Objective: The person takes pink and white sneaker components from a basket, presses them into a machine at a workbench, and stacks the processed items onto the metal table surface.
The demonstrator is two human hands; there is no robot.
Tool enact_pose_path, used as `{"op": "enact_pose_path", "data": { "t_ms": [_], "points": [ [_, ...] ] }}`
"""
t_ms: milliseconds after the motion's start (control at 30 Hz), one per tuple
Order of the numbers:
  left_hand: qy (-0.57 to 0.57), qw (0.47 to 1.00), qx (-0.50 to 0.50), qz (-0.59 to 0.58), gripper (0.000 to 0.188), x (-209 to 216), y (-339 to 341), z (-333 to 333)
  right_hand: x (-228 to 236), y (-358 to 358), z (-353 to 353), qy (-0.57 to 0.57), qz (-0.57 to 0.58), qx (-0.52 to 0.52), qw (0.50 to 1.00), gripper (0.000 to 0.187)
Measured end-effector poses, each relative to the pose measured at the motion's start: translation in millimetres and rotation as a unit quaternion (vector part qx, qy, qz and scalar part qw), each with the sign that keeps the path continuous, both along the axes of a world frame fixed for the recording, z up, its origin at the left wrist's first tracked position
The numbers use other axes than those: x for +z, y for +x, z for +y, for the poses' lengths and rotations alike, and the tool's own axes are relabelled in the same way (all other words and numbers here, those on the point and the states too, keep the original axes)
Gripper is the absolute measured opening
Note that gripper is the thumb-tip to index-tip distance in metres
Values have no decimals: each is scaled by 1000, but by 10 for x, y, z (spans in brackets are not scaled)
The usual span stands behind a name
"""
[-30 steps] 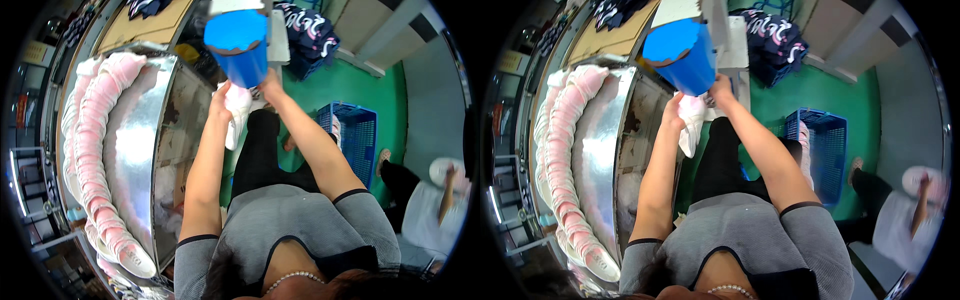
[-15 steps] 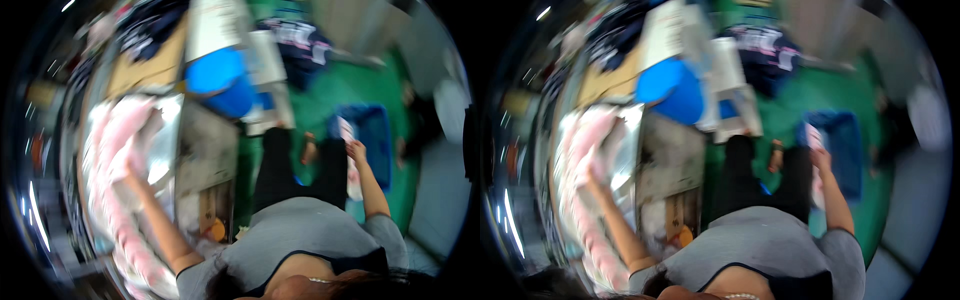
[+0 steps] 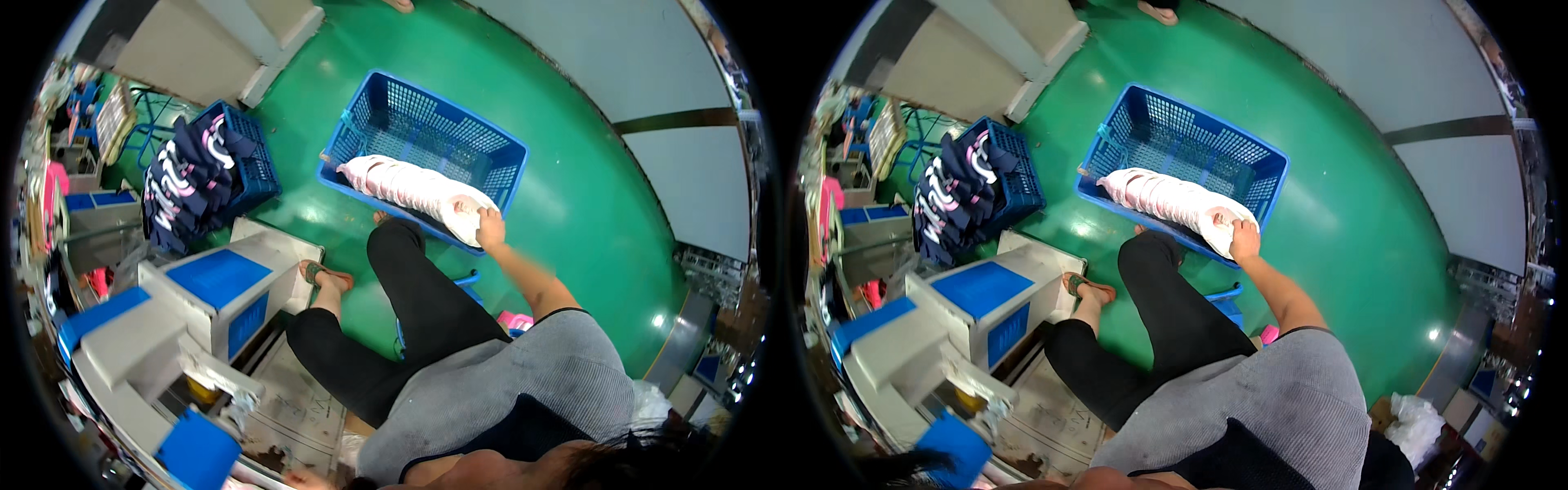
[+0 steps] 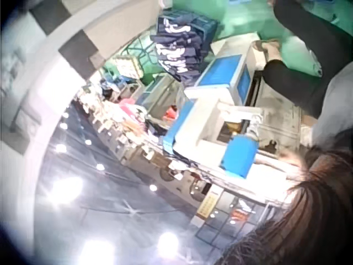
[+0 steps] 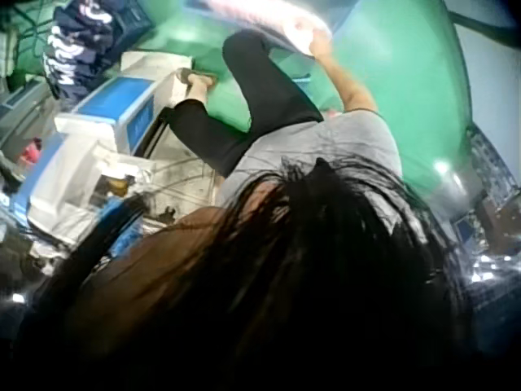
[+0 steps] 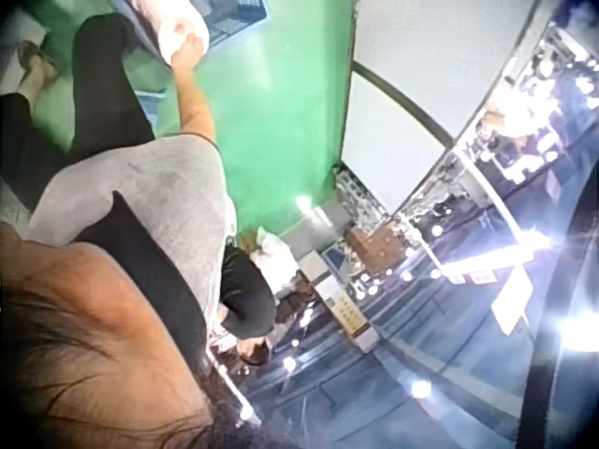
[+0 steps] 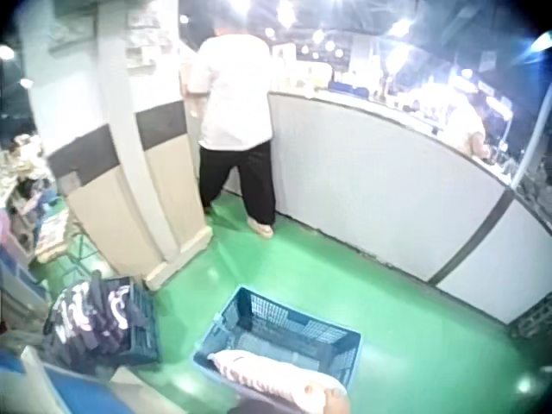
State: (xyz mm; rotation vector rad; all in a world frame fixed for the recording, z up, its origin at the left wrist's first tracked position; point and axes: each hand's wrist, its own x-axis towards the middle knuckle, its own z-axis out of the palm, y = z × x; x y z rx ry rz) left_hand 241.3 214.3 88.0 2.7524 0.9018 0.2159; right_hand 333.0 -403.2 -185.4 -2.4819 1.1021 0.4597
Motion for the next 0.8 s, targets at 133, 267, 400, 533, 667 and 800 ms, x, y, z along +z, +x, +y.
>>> {"op": "enact_pose_path", "data": {
  "t_ms": [133,267,400,533,667,800],
  "points": [
    [-84,879,-448,137,38,181,1635,-2008,-498,343,-280,-117,73,173,975,77],
    [-290,764,-545,189,50,-991,3345,-3301,-1126,868,-579,-66,194,171,964,92],
    [-216,677,-660,244,65,-2724,4613,-4271,-1578,1174,-886,-25,373,177,910,114],
    [53,609,-739,285,75,-4472,5152,-4552,-1619,1434,-885,47,344,223,911,116],
    [166,550,-709,409,41,-5130,5238,-4950,-1848,1165,-924,131,291,164,933,118],
    [86,569,-672,465,93,-5211,5511,-4949,-2006,1285,-918,121,318,184,922,112]
  ]
}}
